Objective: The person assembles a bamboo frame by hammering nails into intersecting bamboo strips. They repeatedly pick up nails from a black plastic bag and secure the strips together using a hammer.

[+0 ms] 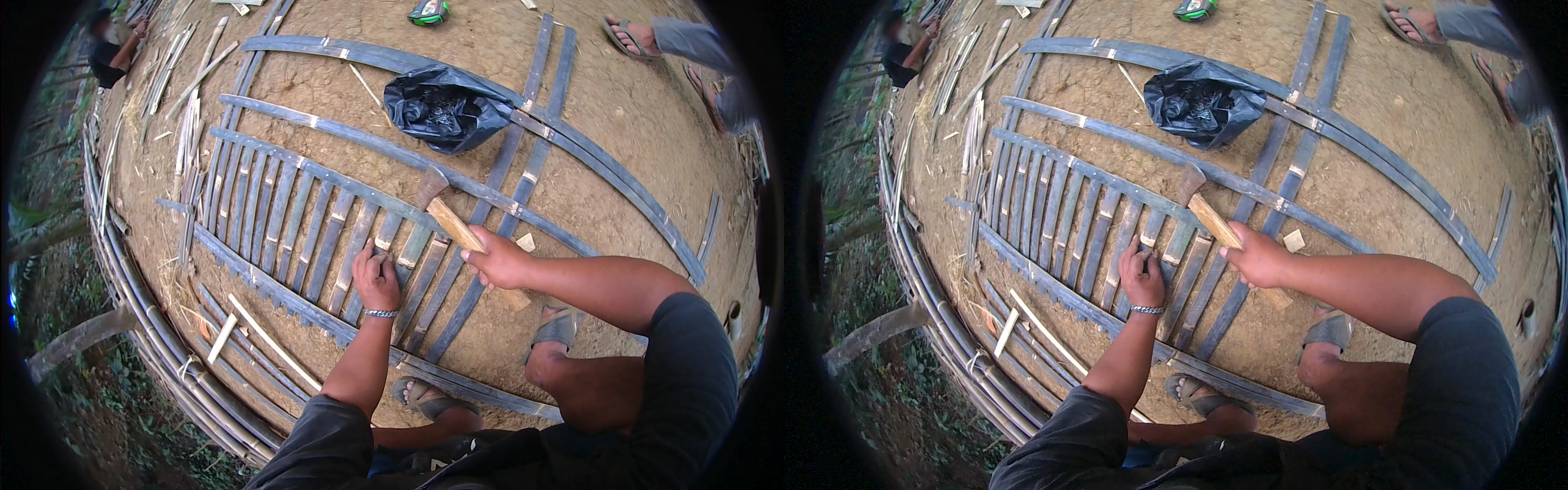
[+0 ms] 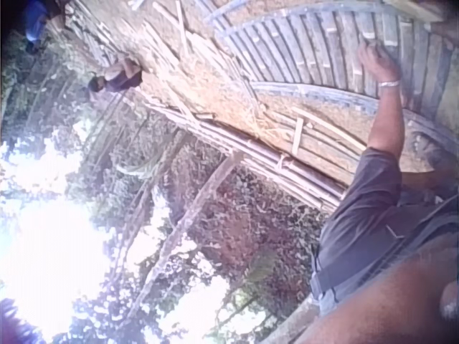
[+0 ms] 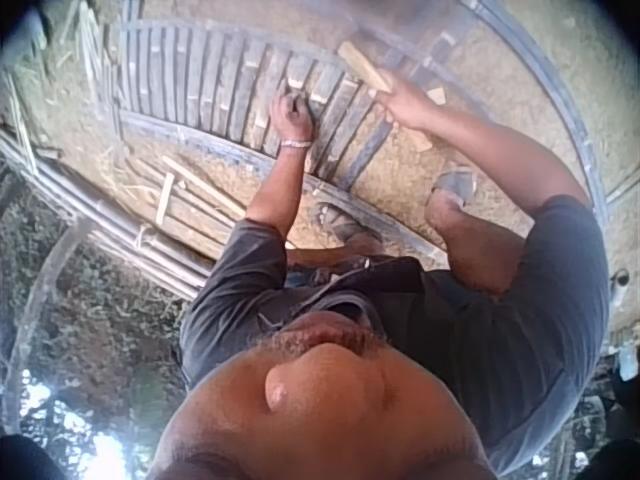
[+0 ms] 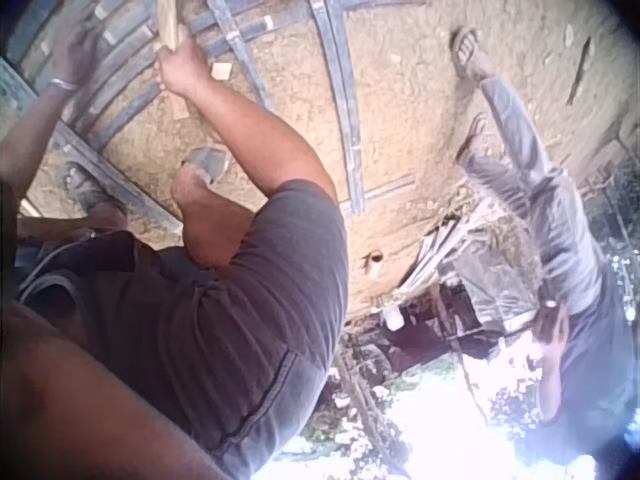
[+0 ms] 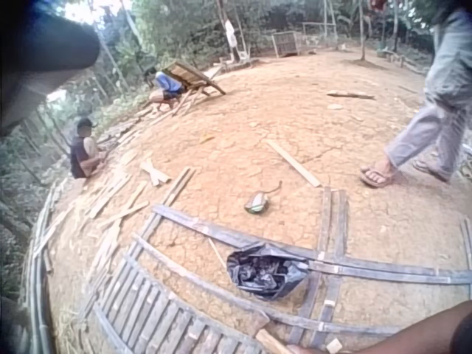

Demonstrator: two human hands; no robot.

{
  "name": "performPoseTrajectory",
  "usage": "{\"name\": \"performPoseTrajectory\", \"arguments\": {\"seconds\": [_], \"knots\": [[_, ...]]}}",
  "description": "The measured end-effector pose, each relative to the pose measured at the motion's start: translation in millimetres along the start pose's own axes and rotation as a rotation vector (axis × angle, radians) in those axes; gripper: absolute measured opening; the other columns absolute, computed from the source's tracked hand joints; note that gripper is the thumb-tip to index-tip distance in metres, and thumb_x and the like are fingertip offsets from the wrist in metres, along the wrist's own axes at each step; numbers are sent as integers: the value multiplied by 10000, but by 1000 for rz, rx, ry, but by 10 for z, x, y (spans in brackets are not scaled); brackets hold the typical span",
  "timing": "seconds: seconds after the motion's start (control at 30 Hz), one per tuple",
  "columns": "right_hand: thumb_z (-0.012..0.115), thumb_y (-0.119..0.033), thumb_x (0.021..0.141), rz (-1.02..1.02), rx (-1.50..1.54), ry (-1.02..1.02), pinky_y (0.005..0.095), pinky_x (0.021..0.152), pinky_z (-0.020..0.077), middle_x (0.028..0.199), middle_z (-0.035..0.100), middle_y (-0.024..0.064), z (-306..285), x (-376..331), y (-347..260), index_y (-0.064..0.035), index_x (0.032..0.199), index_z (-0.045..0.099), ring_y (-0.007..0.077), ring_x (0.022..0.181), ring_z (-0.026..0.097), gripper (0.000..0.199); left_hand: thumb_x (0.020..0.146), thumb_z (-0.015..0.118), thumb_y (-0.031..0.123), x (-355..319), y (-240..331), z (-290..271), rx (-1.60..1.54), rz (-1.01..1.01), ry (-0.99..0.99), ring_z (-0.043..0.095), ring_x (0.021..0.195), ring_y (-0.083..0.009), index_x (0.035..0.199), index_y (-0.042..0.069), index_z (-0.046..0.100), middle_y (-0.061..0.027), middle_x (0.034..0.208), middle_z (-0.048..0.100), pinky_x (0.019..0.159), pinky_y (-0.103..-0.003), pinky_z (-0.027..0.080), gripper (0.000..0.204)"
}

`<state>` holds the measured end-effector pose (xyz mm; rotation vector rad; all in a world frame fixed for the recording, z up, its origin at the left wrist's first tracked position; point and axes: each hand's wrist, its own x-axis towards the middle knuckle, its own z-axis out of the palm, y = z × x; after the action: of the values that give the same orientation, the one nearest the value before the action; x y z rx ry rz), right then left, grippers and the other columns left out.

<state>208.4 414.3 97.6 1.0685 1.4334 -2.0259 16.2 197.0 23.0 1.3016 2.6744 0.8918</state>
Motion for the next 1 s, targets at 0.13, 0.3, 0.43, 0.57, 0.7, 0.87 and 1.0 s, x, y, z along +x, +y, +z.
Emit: {"name": "performPoseTrajectory", "arguments": {"seconds": [0.13, 0.3, 0.43, 0.57, 0.7, 0.87, 1.0], "knots": [[559, -269, 1089, 11, 21, -3, 343, 567, 541, 901, 614, 82, 6, 9, 14, -90, 1630, 197, 153, 640, 604, 675, 848, 752, 5, -4, 24, -54, -32, -3, 10, 631, 1178, -403, 909, 18, 667, -214, 1339, 676, 1028, -474, 489, 106], [566, -284, 1076, 7, 32, 31, 361, 604, 575, 947, 656, 108, -7, -16, 61, -81, 1640, 200, 166, 670, 633, 702, 882, 716, -2, 122, 152, -210, -103, 22, 71, 638, 1183, -385, 923, 8, 659, -224, 1352, 669, 1050, -474, 470, 71], [566, -286, 1076, -21, 43, 41, 354, 598, 569, 908, 638, 94, 3, -26, 16, -77, 1632, 215, 162, 668, 630, 690, 907, 694, -6, 768, 125, -167, -162, 71, 155, 637, 1211, -389, 949, -1, 656, -230, 1333, 675, 1066, -464, 465, 58], [560, -270, 1080, -77, 75, 50, 337, 578, 550, 876, 620, 76, 61, -29, -45, -74, 1615, 246, 147, 650, 613, 650, 910, 717, 18, 1156, 112, -9, -401, 21, 110, 648, 1227, -373, 967, 19, 673, -215, 1296, 690, 1062, -459, 483, 72], [560, -256, 1082, -84, 136, 94, 316, 567, 532, 858, 609, 58, 137, -56, -34, -75, 1607, 264, 130, 628, 588, 630, 925, 748, 54, 1192, 0, -14, -691, -219, 218, 691, 1122, -216, 1011, 3, 731, -152, 1196, 735, 932, -351, 546, 102], [542, -186, 1092, -94, 158, 172, 301, 541, 500, 841, 568, 49, 215, -96, -2, -92, 1595, 281, 117, 614, 555, 575, 912, 758, 62, 1014, -70, -75, -491, -351, 102, 712, 1043, -245, 974, 5, 749, -137, 1077, 758, 906, -363, 546, 85], [538, -187, 1093, -152, 172, 211, 294, 538, 493, 816, 560, 46, 249, -53, 15, -87, 1578, 307, 116, 612, 553, 546, 914, 746, 77, 1018, -6, -1, -417, -103, 82, 714, 1032, -302, 959, 16, 735, -139, 1055, 757, 921, -404, 545, 77]]}}
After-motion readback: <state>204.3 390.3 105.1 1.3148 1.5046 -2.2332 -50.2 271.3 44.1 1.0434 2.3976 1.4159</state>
